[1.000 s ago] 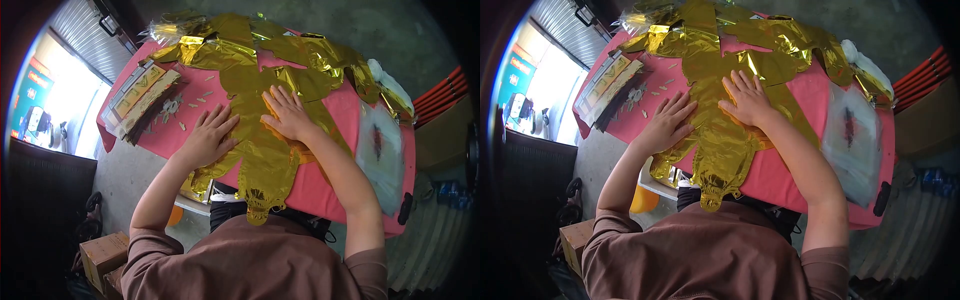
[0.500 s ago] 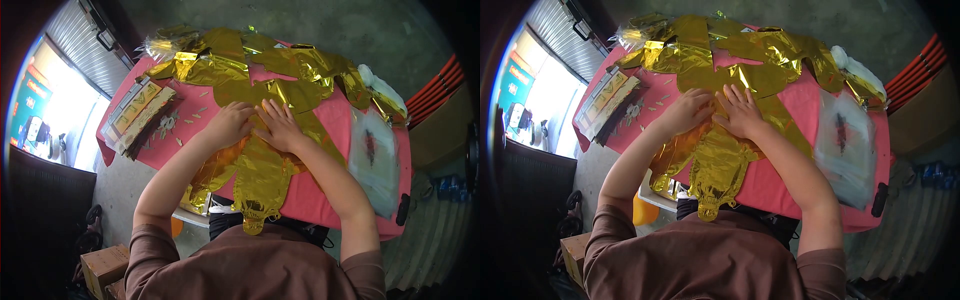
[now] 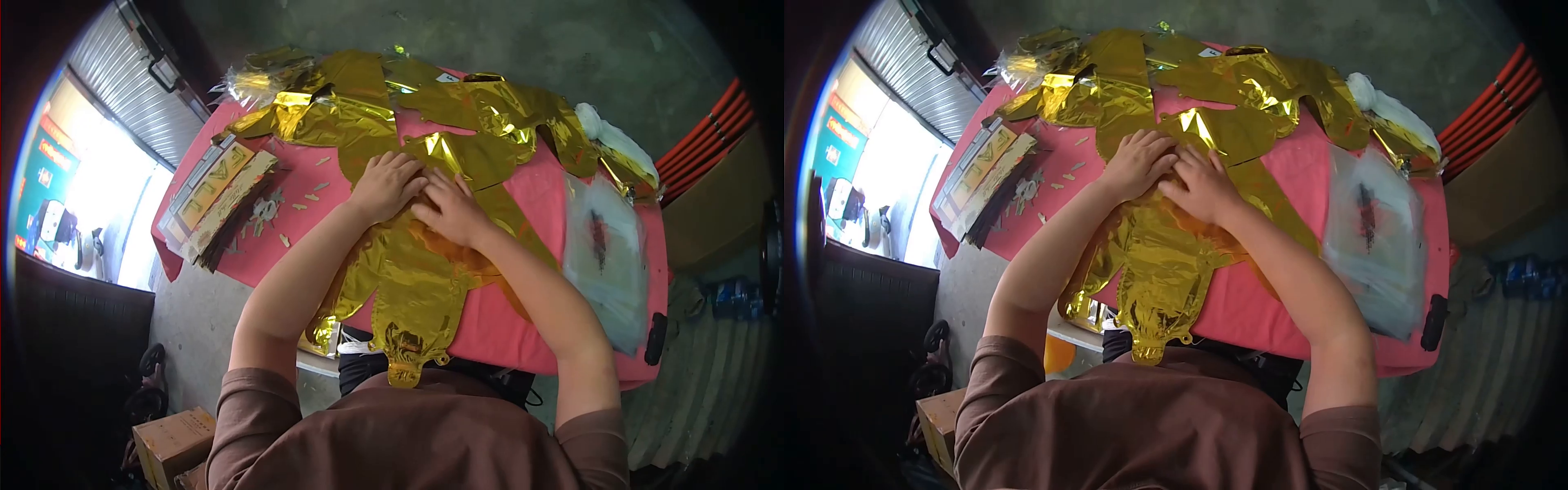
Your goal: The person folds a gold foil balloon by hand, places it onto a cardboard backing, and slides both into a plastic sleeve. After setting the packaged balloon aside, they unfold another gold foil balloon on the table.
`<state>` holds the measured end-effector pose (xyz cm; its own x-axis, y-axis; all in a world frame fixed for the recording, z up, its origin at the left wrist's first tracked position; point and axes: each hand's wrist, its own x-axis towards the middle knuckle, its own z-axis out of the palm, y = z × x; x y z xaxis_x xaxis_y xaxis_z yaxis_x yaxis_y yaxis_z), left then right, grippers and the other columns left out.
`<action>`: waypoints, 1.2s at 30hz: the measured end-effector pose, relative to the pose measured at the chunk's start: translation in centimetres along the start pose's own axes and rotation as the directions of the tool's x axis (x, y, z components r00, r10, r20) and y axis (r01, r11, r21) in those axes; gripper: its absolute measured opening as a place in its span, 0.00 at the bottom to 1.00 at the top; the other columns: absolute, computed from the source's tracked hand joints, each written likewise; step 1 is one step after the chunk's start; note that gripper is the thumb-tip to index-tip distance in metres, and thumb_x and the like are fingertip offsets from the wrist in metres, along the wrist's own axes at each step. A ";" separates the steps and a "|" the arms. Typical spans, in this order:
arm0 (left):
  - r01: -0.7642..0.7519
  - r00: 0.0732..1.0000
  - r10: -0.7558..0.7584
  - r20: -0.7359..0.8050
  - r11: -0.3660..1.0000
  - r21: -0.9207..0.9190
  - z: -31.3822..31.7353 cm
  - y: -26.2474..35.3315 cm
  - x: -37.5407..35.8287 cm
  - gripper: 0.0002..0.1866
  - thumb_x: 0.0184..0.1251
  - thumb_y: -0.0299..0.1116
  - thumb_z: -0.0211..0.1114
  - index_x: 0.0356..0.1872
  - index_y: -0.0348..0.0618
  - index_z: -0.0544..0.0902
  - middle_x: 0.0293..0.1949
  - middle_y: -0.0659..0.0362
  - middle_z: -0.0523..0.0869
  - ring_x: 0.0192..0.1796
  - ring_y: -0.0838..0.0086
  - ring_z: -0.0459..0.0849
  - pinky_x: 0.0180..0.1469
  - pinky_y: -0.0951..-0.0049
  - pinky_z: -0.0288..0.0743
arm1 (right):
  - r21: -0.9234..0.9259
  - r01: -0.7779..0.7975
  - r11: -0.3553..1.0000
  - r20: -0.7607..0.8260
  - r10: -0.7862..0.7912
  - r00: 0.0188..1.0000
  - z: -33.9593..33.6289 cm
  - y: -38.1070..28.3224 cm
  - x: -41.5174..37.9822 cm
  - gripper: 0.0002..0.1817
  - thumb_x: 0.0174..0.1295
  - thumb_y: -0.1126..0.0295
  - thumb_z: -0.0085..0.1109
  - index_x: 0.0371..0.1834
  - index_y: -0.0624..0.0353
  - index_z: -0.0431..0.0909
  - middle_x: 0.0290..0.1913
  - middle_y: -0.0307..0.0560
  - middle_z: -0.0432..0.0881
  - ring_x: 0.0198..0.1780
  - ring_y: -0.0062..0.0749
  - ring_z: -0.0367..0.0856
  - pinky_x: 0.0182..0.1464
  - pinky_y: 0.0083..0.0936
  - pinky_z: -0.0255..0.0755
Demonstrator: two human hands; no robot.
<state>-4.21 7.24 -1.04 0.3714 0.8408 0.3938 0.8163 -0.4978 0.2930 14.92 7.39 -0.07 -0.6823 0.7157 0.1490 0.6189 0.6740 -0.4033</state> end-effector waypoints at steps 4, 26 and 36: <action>-0.054 0.998 0.055 -0.006 0.998 0.044 0.0 0.2 0.0 0.20 0.64 0.45 0.60 0.53 0.48 0.77 0.52 0.59 0.77 0.56 0.63 0.73 0.57 0.61 0.64 | 0.167 -0.034 0.985 -0.249 0.076 0.965 -2.4 2.5 0.9 0.21 0.63 0.59 0.56 0.51 0.65 0.76 0.61 0.55 0.74 0.65 0.54 0.67 0.63 0.41 0.64; -0.018 1.000 0.017 0.023 0.998 0.058 -0.2 0.5 0.1 0.22 0.60 0.45 0.62 0.54 0.46 0.77 0.53 0.59 0.76 0.56 0.62 0.71 0.59 0.61 0.63 | 0.920 -0.228 0.317 -0.103 0.760 0.641 -5.6 20.2 6.4 0.20 0.48 0.66 0.70 0.38 0.72 0.79 0.40 0.54 0.82 0.41 0.35 0.81 0.39 0.32 0.75; -0.029 0.999 0.028 0.022 0.998 0.049 -0.2 0.4 0.1 0.22 0.60 0.45 0.63 0.53 0.46 0.77 0.53 0.59 0.76 0.56 0.62 0.71 0.58 0.61 0.63 | 0.913 0.381 0.143 -0.373 0.672 0.639 -17.7 16.1 11.8 0.10 0.60 0.70 0.62 0.43 0.56 0.76 0.44 0.43 0.80 0.46 0.37 0.80 0.47 0.41 0.77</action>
<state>-3.91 7.02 -0.71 0.4041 0.8310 0.3824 0.8256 -0.5113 0.2387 23.74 29.96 11.18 0.1249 0.9791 0.1604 -0.5268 0.2025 -0.8255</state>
